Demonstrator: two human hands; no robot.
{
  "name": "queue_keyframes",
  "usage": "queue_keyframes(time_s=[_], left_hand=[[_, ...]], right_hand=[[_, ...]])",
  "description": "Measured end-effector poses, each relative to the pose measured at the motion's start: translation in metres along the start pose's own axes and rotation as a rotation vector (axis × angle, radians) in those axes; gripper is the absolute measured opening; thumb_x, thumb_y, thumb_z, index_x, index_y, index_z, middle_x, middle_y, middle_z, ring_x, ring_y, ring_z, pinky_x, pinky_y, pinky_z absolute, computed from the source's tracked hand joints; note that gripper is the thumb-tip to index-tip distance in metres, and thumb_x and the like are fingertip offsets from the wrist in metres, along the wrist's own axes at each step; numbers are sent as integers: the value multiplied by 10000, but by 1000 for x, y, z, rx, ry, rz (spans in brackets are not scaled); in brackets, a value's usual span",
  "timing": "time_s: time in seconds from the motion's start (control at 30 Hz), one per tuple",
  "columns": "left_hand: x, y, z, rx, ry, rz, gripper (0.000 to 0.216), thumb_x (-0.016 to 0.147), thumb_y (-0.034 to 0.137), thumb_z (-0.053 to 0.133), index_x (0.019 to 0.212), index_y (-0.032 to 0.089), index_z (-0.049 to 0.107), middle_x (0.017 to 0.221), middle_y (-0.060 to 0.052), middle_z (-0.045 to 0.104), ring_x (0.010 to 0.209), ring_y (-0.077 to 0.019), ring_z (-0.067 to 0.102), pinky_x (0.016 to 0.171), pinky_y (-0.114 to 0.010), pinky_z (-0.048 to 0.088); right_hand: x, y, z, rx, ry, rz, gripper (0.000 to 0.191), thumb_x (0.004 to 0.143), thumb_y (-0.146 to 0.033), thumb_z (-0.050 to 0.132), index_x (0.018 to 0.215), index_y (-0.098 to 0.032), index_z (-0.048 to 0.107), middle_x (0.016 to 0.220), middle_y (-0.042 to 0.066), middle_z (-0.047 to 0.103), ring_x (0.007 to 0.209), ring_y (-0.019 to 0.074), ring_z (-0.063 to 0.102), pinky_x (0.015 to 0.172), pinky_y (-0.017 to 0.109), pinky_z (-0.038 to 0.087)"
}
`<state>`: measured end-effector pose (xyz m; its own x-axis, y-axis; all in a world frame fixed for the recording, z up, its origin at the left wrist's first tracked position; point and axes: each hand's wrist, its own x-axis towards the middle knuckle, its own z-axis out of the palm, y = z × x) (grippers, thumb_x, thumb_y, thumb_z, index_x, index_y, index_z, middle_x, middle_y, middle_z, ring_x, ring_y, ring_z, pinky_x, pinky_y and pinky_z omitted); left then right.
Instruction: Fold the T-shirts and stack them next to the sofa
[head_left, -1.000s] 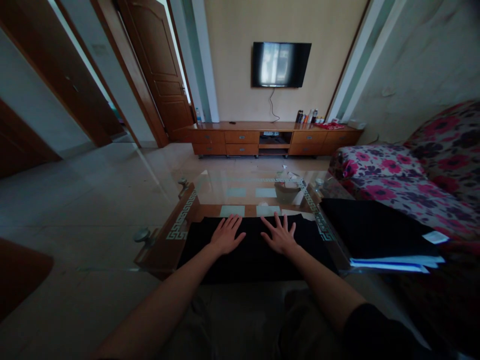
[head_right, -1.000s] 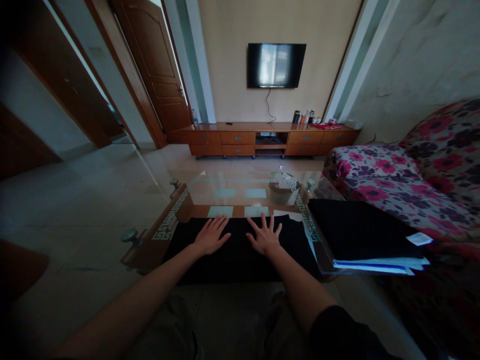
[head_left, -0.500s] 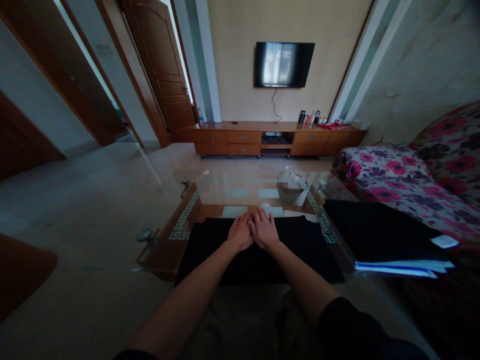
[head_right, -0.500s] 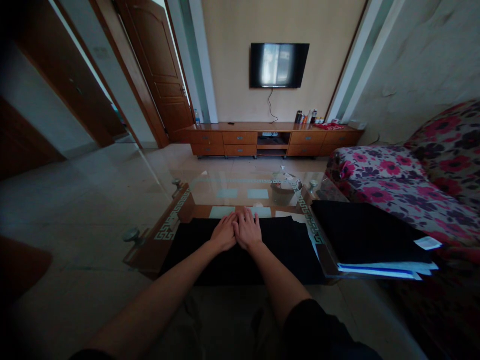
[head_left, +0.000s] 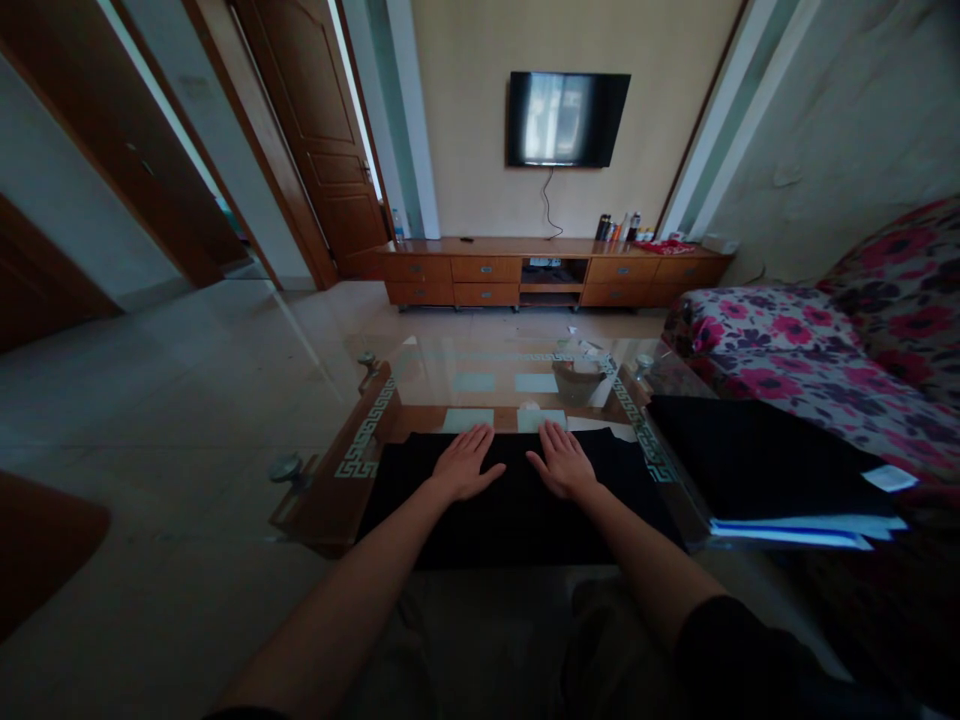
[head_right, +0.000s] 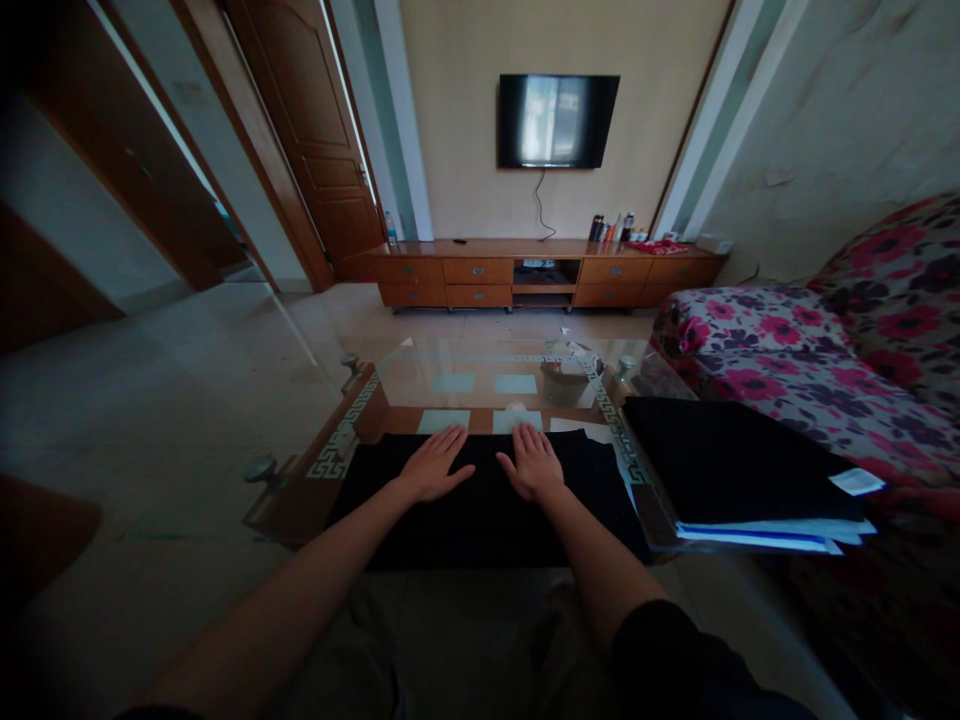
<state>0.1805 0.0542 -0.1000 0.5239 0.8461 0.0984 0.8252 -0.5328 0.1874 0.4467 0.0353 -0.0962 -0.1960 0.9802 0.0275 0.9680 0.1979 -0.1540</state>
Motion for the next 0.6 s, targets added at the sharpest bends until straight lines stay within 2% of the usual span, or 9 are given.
queue_keyframes(time_s=[0.17,0.27,0.47,0.6], left_hand=[[-27,-46,-12,75,18,-100,865,974,703,233,1605,113,262,1671,-126,232,1551,-261,201,1257,-416,159],[-40,-62,-17,102,17,-114,841,990,672,201,1607,103,251,1671,-122,231,1548,-246,211,1254,-401,172],[-56,-72,-19,162,35,-253,850,977,687,208,1611,123,247,1670,-110,236,1552,-264,192,1244,-471,187],[-56,-78,-21,161,42,-245,763,1001,626,223,1611,168,262,1673,-72,242,1551,-238,201,1250,-466,185]], right_hand=[[-18,65,-3,-70,25,90,874,984,-695,137,1627,-107,215,1678,115,209,1556,237,151,1259,416,102],[-24,87,-4,-101,29,107,850,990,-674,140,1623,-115,234,1680,109,206,1556,236,150,1260,421,90],[-32,81,-1,-135,68,202,895,976,-696,153,1618,-77,229,1688,134,149,1563,253,99,1251,434,108],[-33,77,-1,-145,92,222,877,981,-681,163,1615,-78,237,1688,132,158,1561,250,105,1246,438,103]])
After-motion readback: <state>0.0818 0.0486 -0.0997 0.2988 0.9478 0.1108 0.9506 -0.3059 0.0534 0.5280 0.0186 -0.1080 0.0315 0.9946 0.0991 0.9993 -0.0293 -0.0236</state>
